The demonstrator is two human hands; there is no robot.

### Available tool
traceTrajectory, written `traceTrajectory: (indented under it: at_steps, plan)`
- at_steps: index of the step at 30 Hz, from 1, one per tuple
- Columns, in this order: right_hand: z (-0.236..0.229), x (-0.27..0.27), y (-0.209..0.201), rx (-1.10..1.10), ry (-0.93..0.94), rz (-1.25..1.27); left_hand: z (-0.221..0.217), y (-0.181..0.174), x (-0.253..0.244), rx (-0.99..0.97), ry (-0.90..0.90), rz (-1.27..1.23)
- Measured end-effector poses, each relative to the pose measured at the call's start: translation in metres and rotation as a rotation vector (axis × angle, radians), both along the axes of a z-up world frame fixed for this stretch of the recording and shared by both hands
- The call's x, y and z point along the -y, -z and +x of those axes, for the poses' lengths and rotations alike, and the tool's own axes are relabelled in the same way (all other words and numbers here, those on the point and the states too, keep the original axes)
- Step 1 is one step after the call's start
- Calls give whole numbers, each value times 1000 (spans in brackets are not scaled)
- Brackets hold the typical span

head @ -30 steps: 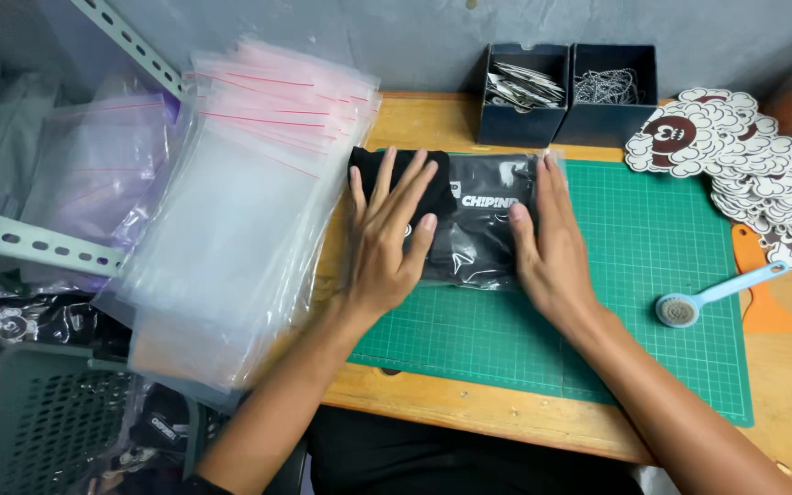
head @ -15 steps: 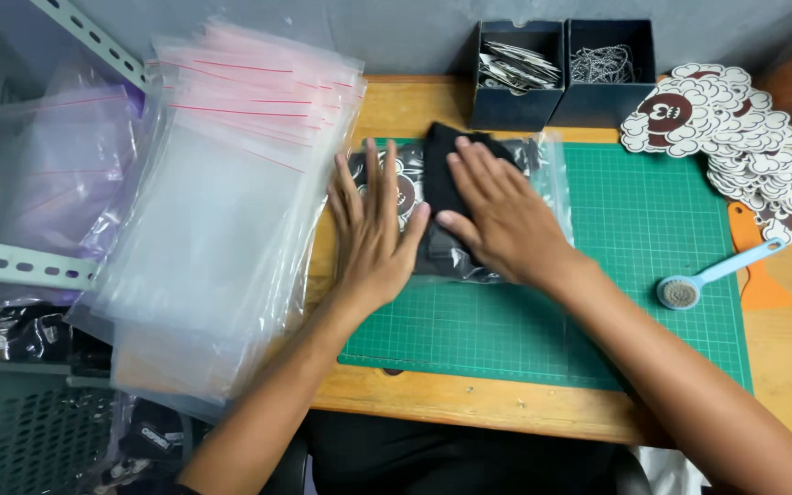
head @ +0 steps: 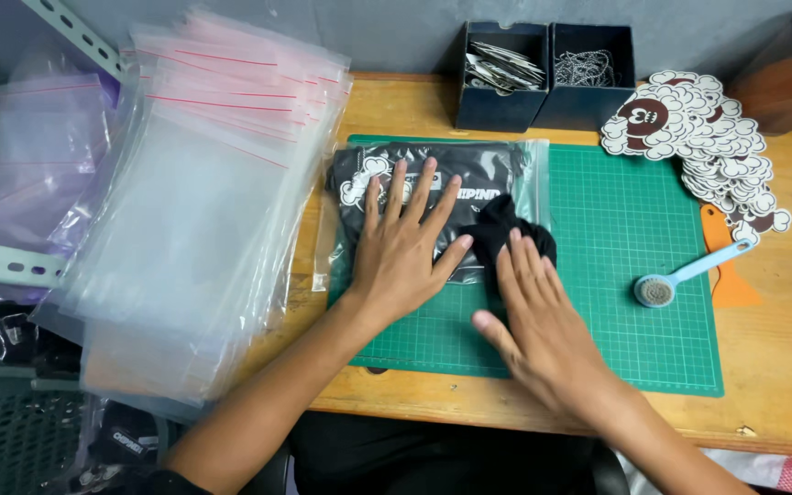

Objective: The person folds a small black bag, fastens its strap, attaches a chain with a cartoon bear charm, and places the bag into a clear plastic zip-top bag. They then seal the bag and smooth it flat on the cutting mat.

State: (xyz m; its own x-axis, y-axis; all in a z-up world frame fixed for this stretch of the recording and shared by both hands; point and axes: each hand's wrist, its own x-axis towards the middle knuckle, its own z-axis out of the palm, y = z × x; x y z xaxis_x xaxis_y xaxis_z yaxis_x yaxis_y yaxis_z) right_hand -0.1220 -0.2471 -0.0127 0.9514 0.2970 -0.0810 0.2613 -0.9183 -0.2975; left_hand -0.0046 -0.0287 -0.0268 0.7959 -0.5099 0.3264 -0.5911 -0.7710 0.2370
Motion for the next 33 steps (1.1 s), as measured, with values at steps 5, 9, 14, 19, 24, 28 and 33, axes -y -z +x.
traceTrajectory:
  at_steps: [5, 9, 14, 19, 24, 28, 33]
  plan:
    - [36, 0, 7, 48, 53, 65, 0, -2, -2, 39, 24, 54]
    - [121, 7, 12, 27, 161, 66, 0, -2, -3, 14, 31, 23]
    - [112, 6, 7, -28, 173, 121, 0, -1, -1, 28, 15, 8]
    - [26, -14, -4, -22, 95, 126, -1, -3, -3, -13, -7, 16]
    - [36, -31, -6, 269, -124, 3, 3, -11, -11, -214, 65, -287]
    - [72, -30, -22, 308, -302, 355, -1, -7, -19, -209, 52, -603]
    - [97, 2, 1, 85, 94, 894, -27, 2, -2, 70, 426, -189]
